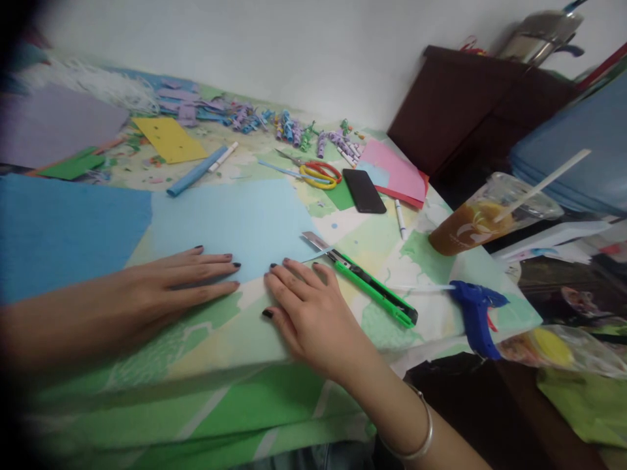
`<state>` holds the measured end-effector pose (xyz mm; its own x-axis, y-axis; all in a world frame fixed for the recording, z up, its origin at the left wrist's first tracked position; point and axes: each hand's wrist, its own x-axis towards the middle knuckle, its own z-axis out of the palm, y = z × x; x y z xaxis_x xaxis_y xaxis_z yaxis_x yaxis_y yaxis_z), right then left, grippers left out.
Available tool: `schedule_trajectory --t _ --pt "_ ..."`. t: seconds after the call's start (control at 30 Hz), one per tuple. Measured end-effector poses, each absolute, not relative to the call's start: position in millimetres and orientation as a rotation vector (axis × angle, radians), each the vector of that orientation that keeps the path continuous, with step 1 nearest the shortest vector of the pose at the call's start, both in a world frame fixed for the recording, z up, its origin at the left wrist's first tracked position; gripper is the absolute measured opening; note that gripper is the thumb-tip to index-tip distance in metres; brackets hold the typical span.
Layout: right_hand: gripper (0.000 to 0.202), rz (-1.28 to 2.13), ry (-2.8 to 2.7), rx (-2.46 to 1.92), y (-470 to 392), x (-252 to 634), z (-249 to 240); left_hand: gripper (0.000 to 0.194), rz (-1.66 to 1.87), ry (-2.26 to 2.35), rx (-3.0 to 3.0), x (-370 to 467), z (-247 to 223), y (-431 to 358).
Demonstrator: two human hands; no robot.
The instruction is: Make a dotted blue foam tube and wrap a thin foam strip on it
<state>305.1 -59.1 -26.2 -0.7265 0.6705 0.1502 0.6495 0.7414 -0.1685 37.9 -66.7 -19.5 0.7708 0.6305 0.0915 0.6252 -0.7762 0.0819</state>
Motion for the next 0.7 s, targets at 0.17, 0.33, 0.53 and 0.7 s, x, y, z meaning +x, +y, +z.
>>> schedule_trajectory --t 0.17,0.33,0.53,0.7 --pt "0.04 0.14 -2.733 -1.042 -58.6 305.5 -27.6 0.057 0.194 1.044 2.949 26.7 -22.8 -71.0" --pt "0.04 0.13 -2.73 -1.034 -58.2 305.2 -27.4 0.056 0.335 1.034 2.975 8.0 -36.0 -79.3" --pt "0.04 0.117 -2.725 -1.028 -58.7 304.9 -27.4 0.065 0.239 1.107 2.912 -14.4 -37.3 -98.5" --pt "0.039 0.102 -2.715 -1.022 -59.5 304.2 -28.0 0.065 0.199 1.12 2.907 -28.0 -32.4 -109.8"
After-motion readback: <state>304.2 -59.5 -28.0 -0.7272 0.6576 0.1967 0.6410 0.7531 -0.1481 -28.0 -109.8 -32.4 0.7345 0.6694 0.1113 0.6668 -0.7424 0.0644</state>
